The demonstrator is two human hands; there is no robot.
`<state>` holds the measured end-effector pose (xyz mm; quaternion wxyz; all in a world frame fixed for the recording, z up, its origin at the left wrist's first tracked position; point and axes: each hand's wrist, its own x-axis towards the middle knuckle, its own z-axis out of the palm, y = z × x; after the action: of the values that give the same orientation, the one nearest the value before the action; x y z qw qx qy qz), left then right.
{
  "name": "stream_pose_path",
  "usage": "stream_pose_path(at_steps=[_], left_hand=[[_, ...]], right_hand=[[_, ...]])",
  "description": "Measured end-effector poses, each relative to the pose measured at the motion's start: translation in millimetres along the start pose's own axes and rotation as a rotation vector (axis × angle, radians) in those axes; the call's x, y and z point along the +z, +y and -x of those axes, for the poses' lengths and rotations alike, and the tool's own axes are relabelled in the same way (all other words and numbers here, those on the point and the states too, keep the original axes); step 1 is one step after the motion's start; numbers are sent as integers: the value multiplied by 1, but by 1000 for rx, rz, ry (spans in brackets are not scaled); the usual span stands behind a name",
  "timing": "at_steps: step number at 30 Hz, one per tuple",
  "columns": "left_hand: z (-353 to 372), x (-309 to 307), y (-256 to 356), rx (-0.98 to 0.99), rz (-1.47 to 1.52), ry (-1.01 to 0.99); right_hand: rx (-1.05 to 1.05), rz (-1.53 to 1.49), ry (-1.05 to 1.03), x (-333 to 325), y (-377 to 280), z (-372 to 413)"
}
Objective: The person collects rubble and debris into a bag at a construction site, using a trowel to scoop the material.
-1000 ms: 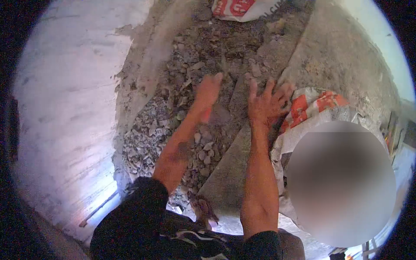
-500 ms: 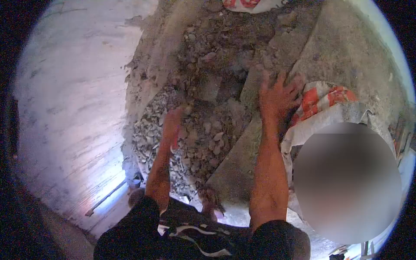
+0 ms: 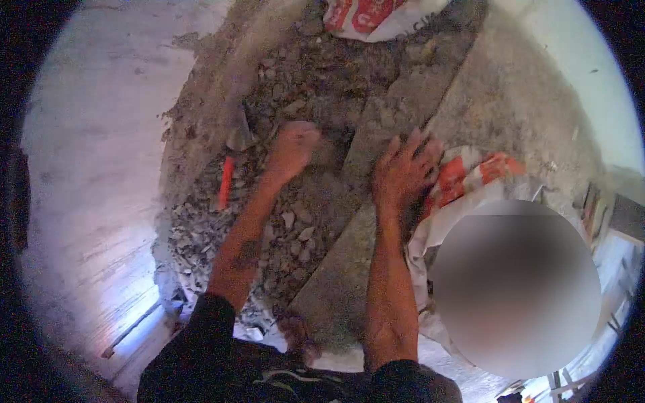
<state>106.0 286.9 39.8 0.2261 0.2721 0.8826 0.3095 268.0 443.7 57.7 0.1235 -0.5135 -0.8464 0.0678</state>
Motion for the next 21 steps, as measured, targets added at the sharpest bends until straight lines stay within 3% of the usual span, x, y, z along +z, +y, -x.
stream_pose_path(at_steps=[2,5,7,9,13,15,21], left_hand=[[-45,43,43,74,88,42],[-140,101,44,168,84,136],[-187,130,25,474,-352,-135],[-203,148,26,85,-183,-357],[-192,135,24,-18,24,-262],[-193,139,16,-4,98,-316],[-191,126,19,-63,70,-261]], right_hand=[[-14,38,28,5,0,-1],[5,62,20,7,-6,-6],[17,67,-42,4,-2,-1],[-7,79,-12,7,-4,-2],[-20,98,-7,10,-8,-3],[17,100,-6,11,-4,-3],[31,78,-6,10,-2,-5]])
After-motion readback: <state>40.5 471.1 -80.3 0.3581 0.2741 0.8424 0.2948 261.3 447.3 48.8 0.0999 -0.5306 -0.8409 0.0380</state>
